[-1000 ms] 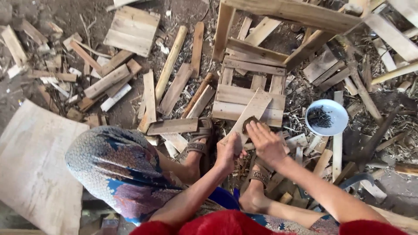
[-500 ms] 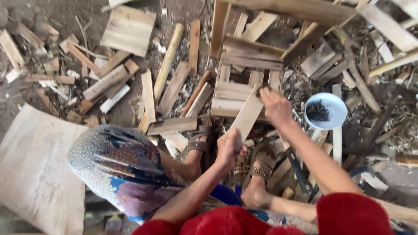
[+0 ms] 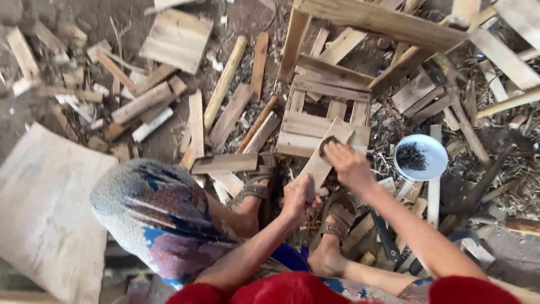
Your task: The person sits on a low stool in a woodworking area and sands wooden slats with a sanding block, rubbing the surfaces and edges of each slat. They fit sanded slats onto the seat of a wooden stool frame and briefly check a pink timer during the work.
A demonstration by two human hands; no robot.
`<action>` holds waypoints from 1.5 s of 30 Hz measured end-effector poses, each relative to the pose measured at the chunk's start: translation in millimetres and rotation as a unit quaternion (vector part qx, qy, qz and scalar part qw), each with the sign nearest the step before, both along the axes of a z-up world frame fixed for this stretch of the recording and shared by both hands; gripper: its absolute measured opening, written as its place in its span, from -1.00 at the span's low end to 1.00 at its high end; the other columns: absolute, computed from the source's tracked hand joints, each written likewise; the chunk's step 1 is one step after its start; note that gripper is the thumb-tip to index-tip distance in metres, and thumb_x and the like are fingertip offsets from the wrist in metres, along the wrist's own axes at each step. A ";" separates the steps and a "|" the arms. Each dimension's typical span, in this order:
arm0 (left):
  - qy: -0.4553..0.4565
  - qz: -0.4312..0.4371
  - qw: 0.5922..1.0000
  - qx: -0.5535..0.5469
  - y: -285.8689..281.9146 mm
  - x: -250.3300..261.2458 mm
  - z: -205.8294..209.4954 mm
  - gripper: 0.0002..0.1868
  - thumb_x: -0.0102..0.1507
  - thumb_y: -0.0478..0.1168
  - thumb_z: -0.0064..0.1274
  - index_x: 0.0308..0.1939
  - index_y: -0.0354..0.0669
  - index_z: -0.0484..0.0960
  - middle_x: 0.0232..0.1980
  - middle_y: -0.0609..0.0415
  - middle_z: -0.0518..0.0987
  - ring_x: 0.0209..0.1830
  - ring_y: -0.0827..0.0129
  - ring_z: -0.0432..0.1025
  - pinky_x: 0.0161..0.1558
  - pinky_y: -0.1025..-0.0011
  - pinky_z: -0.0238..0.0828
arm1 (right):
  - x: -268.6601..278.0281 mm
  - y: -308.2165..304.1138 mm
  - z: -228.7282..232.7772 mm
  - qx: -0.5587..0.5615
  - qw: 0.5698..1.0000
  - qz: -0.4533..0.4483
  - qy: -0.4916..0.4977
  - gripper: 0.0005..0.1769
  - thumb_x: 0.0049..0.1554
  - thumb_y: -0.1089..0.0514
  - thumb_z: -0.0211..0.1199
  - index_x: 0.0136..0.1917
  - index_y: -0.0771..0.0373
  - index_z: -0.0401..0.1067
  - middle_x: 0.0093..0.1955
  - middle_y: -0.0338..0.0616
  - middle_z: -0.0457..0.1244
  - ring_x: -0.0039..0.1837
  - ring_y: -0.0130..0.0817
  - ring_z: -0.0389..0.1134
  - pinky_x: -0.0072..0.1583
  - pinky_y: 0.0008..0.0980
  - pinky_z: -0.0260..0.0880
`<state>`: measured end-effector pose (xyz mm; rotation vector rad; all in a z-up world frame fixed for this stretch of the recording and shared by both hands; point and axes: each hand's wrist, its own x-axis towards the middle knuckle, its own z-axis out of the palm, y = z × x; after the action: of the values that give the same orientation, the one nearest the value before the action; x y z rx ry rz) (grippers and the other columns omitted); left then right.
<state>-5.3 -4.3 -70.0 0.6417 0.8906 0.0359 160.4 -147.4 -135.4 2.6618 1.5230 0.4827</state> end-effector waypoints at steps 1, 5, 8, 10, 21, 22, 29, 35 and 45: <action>-0.002 0.002 1.000 -0.003 -2.9 -0.5 -3.0 -0.63 0.21 -0.19 0.03 -0.11 -0.52 0.46 -0.48 -0.29 0.46 -0.80 0.11 0.40 -0.84 0.41 0.25 | 13.3 -6.7 -11.2 0.019 1.000 -0.001 0.003 -0.40 -0.06 0.32 -0.02 0.27 0.04 0.34 0.23 -0.16 0.25 0.26 -0.26 0.25 0.04 -0.32 0.35; -0.010 -0.010 1.000 0.006 3.0 2.2 9.0 -0.62 0.21 -0.17 0.03 -0.07 -0.48 0.47 -0.45 -0.32 0.48 -0.80 0.10 0.40 -0.85 0.42 0.23 | 46.0 8.2 2.3 0.011 0.989 -0.128 0.077 -0.38 0.01 0.38 -0.14 0.32 0.07 0.29 0.22 -0.08 0.26 0.20 -0.19 0.32 0.03 -0.25 0.42; -0.002 -0.008 1.000 -0.001 0.7 -1.7 4.9 -0.62 0.21 -0.19 0.01 -0.07 -0.53 0.46 -0.42 -0.31 0.47 -0.80 0.16 0.39 -0.84 0.44 0.23 | 16.1 1.5 -20.2 0.035 0.998 -0.056 0.008 -0.48 0.04 0.30 -0.05 0.27 0.07 0.31 0.15 -0.14 0.27 0.17 -0.24 0.29 0.04 -0.20 0.35; -0.001 -0.002 1.000 -0.002 1.7 4.9 -0.6 -0.63 0.21 -0.20 0.01 -0.08 -0.52 0.47 -0.41 -0.33 0.48 -0.81 0.15 0.39 -0.85 0.42 0.23 | 8.0 8.3 8.0 0.019 0.999 -0.046 -0.008 -0.53 0.08 0.29 -0.08 0.23 0.03 0.33 0.10 -0.19 0.28 0.09 -0.28 0.30 -0.01 -0.26 0.34; -0.001 -0.002 1.000 0.004 -3.6 -1.1 6.0 -0.63 0.21 -0.18 0.02 -0.07 -0.48 0.47 -0.55 -0.30 0.47 -0.81 0.12 0.39 -0.84 0.42 0.22 | -5.1 23.4 45.8 -0.033 0.996 -0.052 0.062 -0.46 0.06 0.31 -0.08 0.31 0.05 0.27 0.27 -0.15 0.23 0.22 -0.27 0.28 -0.05 -0.33 0.34; -0.007 -0.001 1.000 0.007 -2.8 -1.0 8.9 -0.63 0.21 -0.18 0.02 -0.06 -0.47 0.48 -0.56 -0.28 0.46 -0.81 0.13 0.40 -0.84 0.43 0.23 | 7.8 29.6 54.4 -0.045 0.996 -0.073 0.016 -0.57 0.05 0.29 -0.06 0.18 0.03 0.29 0.10 -0.23 0.24 0.10 -0.34 0.29 -0.09 -0.38 0.33; -0.006 -0.001 1.000 0.016 1.6 1.0 15.1 -0.68 0.21 -0.22 -0.01 -0.11 -0.48 0.51 -0.57 -0.30 0.47 -0.81 0.13 0.39 -0.86 0.43 0.23 | 2.6 24.9 26.9 -0.008 0.999 -0.032 0.012 -0.40 -0.09 0.38 -0.05 0.23 0.11 0.35 0.16 -0.15 0.28 0.15 -0.26 0.30 -0.08 -0.30 0.30; -0.028 0.013 0.999 0.014 -2.8 0.9 20.2 -0.69 0.23 -0.23 -0.03 -0.10 -0.49 0.50 -0.55 -0.31 0.45 -0.81 0.08 0.39 -0.86 0.40 0.24 | 56.9 29.2 17.3 0.031 0.993 -0.098 0.048 -0.55 0.09 0.30 -0.09 0.22 0.11 0.38 0.13 -0.14 0.31 0.07 -0.23 0.38 -0.11 -0.34 0.38; -0.016 0.003 1.000 0.026 -2.0 -4.8 14.1 -0.65 0.22 -0.23 -0.02 -0.06 -0.52 0.49 -0.51 -0.31 0.45 -0.81 0.10 0.40 -0.84 0.39 0.22 | 54.4 24.5 10.4 0.017 0.998 -0.058 -0.019 -0.61 0.07 0.35 0.01 0.14 0.08 0.41 0.03 -0.18 0.35 -0.02 -0.31 0.40 -0.05 -0.32 0.40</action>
<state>-10.2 -6.3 -55.9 0.6850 0.8633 0.0755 214.8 -122.9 -125.1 2.7300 1.3540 0.5537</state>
